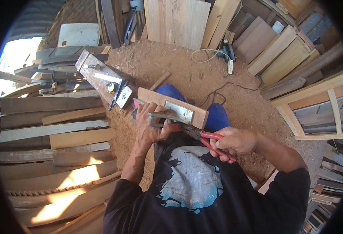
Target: The person cleans and maintains a red hand-planer by hand and with pliers, using a metal ruler and a hammer to align parts.
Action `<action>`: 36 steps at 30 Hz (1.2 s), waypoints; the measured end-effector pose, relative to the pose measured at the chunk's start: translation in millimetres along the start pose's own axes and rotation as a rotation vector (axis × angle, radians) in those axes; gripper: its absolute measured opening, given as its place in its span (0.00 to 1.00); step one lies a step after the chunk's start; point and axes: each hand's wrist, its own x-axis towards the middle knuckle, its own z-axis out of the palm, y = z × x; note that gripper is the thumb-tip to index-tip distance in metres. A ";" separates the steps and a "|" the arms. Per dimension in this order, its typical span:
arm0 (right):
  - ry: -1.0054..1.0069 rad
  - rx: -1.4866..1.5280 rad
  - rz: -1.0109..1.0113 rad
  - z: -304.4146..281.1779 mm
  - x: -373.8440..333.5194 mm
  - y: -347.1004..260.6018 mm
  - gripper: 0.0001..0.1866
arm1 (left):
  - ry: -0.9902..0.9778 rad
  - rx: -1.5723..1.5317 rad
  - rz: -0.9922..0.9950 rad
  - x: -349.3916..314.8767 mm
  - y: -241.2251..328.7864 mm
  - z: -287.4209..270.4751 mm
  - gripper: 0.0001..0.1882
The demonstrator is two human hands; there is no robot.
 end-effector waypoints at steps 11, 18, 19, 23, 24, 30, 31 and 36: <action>-0.079 0.303 -0.073 6.1 0.3 25.5 0.10 | -0.040 -0.016 0.057 3.4 -1.7 2.1 0.21; -0.100 0.377 -0.072 8.0 0.3 25.9 0.10 | -0.023 -0.008 0.042 2.4 0.2 1.0 0.20; -0.099 0.385 -0.075 7.5 0.5 26.6 0.10 | -0.019 -0.002 0.047 2.7 0.1 1.2 0.20; -0.136 0.431 -0.094 3.4 0.9 25.3 0.09 | -0.001 -0.011 0.069 5.1 -2.6 5.3 0.20; -0.097 0.317 -0.061 1.8 -0.1 17.6 0.08 | -0.001 -0.010 0.074 6.0 -2.9 4.6 0.20; 0.086 -0.110 -0.011 10.4 -6.5 -19.4 0.14 | -0.043 -0.018 -0.010 15.5 -7.5 -0.6 0.18; 0.129 -0.191 -0.006 11.0 -6.9 -22.7 0.15 | -0.054 -0.014 -0.025 17.1 -7.6 -1.7 0.17; 0.127 -0.395 0.007 8.4 -6.2 -36.6 0.17 | -0.057 -0.014 -0.058 18.1 -8.1 -4.3 0.17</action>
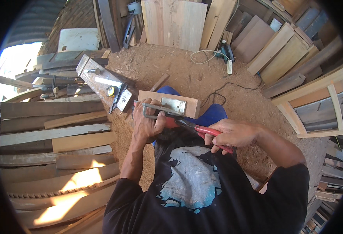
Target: The person cleans and maintains a red hand-planer by hand and with pliers, using a metal ruler and a hammer to align parts.
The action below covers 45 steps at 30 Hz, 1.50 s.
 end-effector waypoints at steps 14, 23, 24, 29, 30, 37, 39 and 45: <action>-0.103 -0.183 0.184 -10.2 1.5 -17.6 0.12 | -0.012 0.043 0.058 -3.7 12.0 11.1 0.17; -0.094 -0.006 0.106 -5.5 0.7 14.8 0.11 | -0.017 0.038 0.105 -3.0 15.4 10.8 0.18; -0.104 0.007 0.095 -5.8 0.7 15.8 0.11 | -0.017 0.039 0.105 -2.5 15.3 11.3 0.18; -0.137 0.086 0.086 -6.5 1.3 24.6 0.11 | -0.037 0.024 0.080 -6.4 10.8 16.3 0.21; -0.137 0.106 0.080 -6.9 2.1 27.1 0.11 | -0.037 0.025 0.079 -6.5 10.9 15.7 0.21; -0.107 0.179 0.072 -5.8 4.0 34.1 0.11 | -0.030 0.028 0.083 -6.6 12.3 15.1 0.21; -0.117 0.185 0.082 -5.3 1.1 27.6 0.11 | -0.023 0.027 0.093 -5.1 13.3 15.0 0.21; -0.142 0.060 0.093 -12.5 0.7 22.0 0.13 | 0.001 0.045 0.126 -3.4 15.3 15.2 0.18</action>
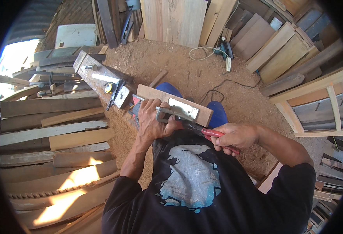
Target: The person cleans and maintains a red hand-planer by hand and with pliers, using a metal ruler and a hammer to align parts.
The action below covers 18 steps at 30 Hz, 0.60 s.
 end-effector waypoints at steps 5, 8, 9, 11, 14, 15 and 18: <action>0.102 -0.135 -0.027 2.0 -3.0 -11.8 0.16 | -0.055 0.002 -0.043 0.5 1.8 -0.6 0.21; 0.045 -0.233 -0.007 -2.0 -1.6 -14.3 0.16 | -0.065 0.021 -0.033 0.6 0.6 0.3 0.21; 0.093 -0.200 0.037 2.7 -3.7 -20.4 0.16 | -0.065 0.021 -0.036 0.5 1.1 0.2 0.21; 0.139 -0.169 0.083 5.5 -2.1 -21.5 0.17 | -0.026 0.019 -0.004 1.3 2.0 -0.9 0.19; 0.097 -0.105 0.129 5.5 5.2 -7.8 0.16 | -0.009 0.007 -0.001 1.1 0.5 1.2 0.20; 0.080 -0.069 0.110 5.7 6.0 -3.2 0.16 | -0.010 0.006 -0.005 0.4 0.9 1.5 0.20; 0.069 -0.009 0.093 6.1 5.8 6.8 0.16 | -0.048 -0.014 -0.011 -1.3 2.5 1.4 0.23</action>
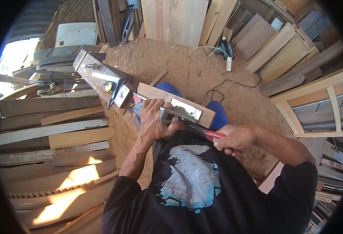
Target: The person cleans and maintains a red hand-planer by hand and with pliers, using a metal ruler and a hammer to align parts.
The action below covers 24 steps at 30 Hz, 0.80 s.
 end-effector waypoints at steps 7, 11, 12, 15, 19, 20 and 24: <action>0.008 0.065 -0.001 3.3 0.2 3.9 0.15 | -0.017 -0.004 0.007 0.6 2.1 -3.2 0.22; -0.012 0.109 -0.004 2.9 1.6 8.7 0.15 | 0.002 -0.011 0.005 -1.3 1.3 -1.2 0.22; -0.019 0.124 -0.016 2.8 2.1 9.2 0.15 | 0.001 -0.011 0.003 -1.5 1.2 -1.5 0.22; -0.027 0.151 -0.017 2.4 3.9 11.9 0.15 | 0.005 -0.019 -0.002 -2.1 1.1 -2.3 0.22; -0.083 0.297 -0.010 1.0 5.7 17.4 0.15 | 0.010 -0.028 -0.002 -2.9 -0.2 -1.9 0.22; -0.083 0.297 -0.010 1.6 6.6 18.1 0.15 | 0.013 -0.030 0.002 -3.3 -0.9 -1.7 0.22; -0.090 0.416 -0.061 3.4 6.8 17.7 0.16 | 0.015 -0.036 0.010 -2.2 -2.1 -1.3 0.21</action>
